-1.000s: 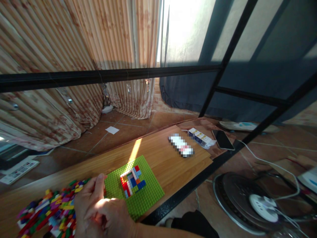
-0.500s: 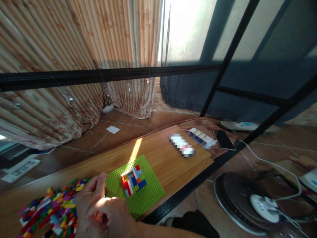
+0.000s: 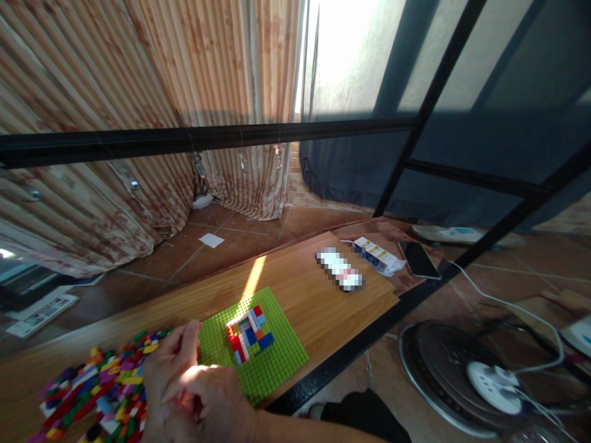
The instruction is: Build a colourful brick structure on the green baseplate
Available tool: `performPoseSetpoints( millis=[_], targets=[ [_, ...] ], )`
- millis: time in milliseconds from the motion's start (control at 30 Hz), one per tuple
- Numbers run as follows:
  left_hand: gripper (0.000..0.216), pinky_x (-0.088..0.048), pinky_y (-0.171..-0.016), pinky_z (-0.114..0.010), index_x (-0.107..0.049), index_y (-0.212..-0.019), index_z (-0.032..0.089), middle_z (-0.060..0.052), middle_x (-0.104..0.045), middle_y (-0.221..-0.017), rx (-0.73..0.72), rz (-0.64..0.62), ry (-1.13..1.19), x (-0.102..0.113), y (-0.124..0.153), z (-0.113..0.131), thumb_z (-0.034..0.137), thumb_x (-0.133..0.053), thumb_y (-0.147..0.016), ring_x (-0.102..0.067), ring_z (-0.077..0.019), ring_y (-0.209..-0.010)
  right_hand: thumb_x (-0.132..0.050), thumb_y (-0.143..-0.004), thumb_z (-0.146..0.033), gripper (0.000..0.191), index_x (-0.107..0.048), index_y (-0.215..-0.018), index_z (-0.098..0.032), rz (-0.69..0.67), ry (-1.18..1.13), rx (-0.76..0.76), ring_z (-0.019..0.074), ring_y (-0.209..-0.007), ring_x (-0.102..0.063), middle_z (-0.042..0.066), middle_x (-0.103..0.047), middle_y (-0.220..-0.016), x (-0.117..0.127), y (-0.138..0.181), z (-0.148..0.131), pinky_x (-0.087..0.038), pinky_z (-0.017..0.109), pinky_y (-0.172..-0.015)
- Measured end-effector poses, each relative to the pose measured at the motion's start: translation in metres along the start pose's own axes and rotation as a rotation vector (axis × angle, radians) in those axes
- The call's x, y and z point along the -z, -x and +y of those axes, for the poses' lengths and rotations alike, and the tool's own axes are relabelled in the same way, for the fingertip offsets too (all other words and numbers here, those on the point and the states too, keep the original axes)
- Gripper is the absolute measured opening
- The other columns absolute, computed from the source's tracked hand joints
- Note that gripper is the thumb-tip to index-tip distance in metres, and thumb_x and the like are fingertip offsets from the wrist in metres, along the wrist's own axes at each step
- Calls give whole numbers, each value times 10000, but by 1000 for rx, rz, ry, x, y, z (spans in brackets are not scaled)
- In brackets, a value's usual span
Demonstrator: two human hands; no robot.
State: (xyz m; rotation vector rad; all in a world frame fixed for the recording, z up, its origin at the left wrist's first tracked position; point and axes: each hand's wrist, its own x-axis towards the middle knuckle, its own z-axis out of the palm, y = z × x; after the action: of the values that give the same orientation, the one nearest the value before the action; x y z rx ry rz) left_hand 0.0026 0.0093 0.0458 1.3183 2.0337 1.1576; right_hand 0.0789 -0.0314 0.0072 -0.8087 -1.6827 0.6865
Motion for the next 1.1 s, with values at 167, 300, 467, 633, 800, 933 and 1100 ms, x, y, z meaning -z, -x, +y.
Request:
performPoseSetpoints(
  millis=[167,300,467,633,800,933,1100],
  targets=[
    [373,-385,-460,-242,-696,-786,214,7,-586,-535,-29,19,15,0,5,6,559,-554,-776,-538,-154,-524,-533,-746,-231,54,-559,-780,-198,-44,39,-35,91,-506,-533,-28,-600,-621,7,-2,-4,-479,187,-560],
    [366,-382,-456,-234,-691,-761,205,18,-575,-522,-6,32,24,0,6,7,549,-564,-767,-508,-139,-496,-536,-777,-256,65,-559,-747,-203,-178,124,-67,105,-534,-563,-22,-605,-624,12,-5,-7,-462,196,-536],
    [341,-378,-452,-234,-700,-752,199,14,-590,-534,4,29,10,2,5,6,517,-576,-762,-527,-142,-500,-521,-793,-241,50,-543,-769,-203,-205,132,-35,112,-590,-589,-9,-633,-677,15,-7,-9,-459,196,-566],
    [325,-387,-461,-231,-702,-761,201,18,-606,-535,0,-24,-13,6,3,3,501,-577,-762,-546,-144,-510,-492,-837,-238,89,-570,-845,-196,-225,183,3,112,-620,-604,-8,-653,-716,20,-5,-11,-442,196,-599],
    [313,-398,-489,-229,-676,-716,204,27,-588,-504,-157,-6,-87,15,-4,-6,473,-537,-798,-536,-138,-497,-430,-892,-242,161,-582,-897,-190,-328,245,78,146,-735,-636,28,-696,-860,25,-3,-17,-453,241,-678],
    [307,-426,-565,-227,-674,-720,195,11,-633,-584,-250,106,-115,26,-10,-12,442,-517,-813,-575,-143,-589,-440,-892,-245,172,-591,-921,-170,-437,278,55,158,-676,-610,40,-680,-772,24,2,-26,-445,258,-647],
    [311,-417,-567,-226,-666,-715,191,14,-626,-582,-265,91,-106,31,-8,-16,433,-505,-825,-558,-136,-581,-433,-889,-222,186,-607,-932,-173,-493,263,43,155,-664,-599,37,-676,-756,24,6,-36,-435,257,-641]
  ],
)
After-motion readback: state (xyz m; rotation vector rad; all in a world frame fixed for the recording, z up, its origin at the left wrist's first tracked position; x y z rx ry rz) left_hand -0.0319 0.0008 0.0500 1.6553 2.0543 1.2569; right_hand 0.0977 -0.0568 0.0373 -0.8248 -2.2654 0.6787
